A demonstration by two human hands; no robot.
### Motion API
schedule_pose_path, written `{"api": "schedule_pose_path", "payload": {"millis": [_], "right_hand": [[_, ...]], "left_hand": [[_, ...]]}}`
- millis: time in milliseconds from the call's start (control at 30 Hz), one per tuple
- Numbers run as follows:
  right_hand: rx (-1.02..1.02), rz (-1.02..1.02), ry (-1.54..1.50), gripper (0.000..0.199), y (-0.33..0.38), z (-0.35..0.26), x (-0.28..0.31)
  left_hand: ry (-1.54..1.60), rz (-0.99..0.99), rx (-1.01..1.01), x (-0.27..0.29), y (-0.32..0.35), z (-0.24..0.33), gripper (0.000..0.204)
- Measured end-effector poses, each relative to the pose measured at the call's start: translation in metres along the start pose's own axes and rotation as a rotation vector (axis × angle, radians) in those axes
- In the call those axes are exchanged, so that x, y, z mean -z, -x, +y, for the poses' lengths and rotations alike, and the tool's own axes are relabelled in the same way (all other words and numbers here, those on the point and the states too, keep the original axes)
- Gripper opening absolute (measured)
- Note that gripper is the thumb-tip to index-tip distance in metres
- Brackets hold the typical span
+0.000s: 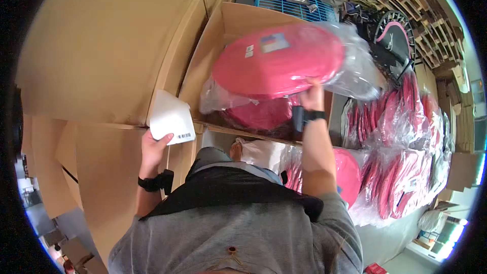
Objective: The person applies shipping labels to pink circular items wrapped in plastic. They tear labels from a roll, place them on the items, and use a handheld scanner to scan the labels. The person then places the labeled items into a cardboard box.
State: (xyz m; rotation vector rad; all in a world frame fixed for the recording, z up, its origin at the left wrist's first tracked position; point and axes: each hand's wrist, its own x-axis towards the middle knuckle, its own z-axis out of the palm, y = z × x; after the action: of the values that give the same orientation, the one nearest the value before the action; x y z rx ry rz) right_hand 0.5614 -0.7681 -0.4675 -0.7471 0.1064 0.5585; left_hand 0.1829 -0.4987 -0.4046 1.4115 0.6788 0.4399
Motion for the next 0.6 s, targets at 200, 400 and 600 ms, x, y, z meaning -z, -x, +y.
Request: {"api": "schedule_pose_path", "payload": {"millis": [200, 400, 600], "right_hand": [[-0.587, 0.458, 0.434, 0.046, -0.032, 0.133, 0.107], [-0.365, 0.093, 0.731, 0.041, 0.051, 0.071, 0.075], [-0.294, -0.039, 1.045, 0.025, 0.233, 0.030, 0.163]], "left_hand": [[-0.044, -0.015, 0.048, -0.001, 0.014, 0.011, 0.022], [0.008, -0.188, 0.059, -0.029, -0.014, 0.014, 0.022], [-0.078, -0.467, -0.008, -0.095, -0.041, 0.033, 0.018]]}}
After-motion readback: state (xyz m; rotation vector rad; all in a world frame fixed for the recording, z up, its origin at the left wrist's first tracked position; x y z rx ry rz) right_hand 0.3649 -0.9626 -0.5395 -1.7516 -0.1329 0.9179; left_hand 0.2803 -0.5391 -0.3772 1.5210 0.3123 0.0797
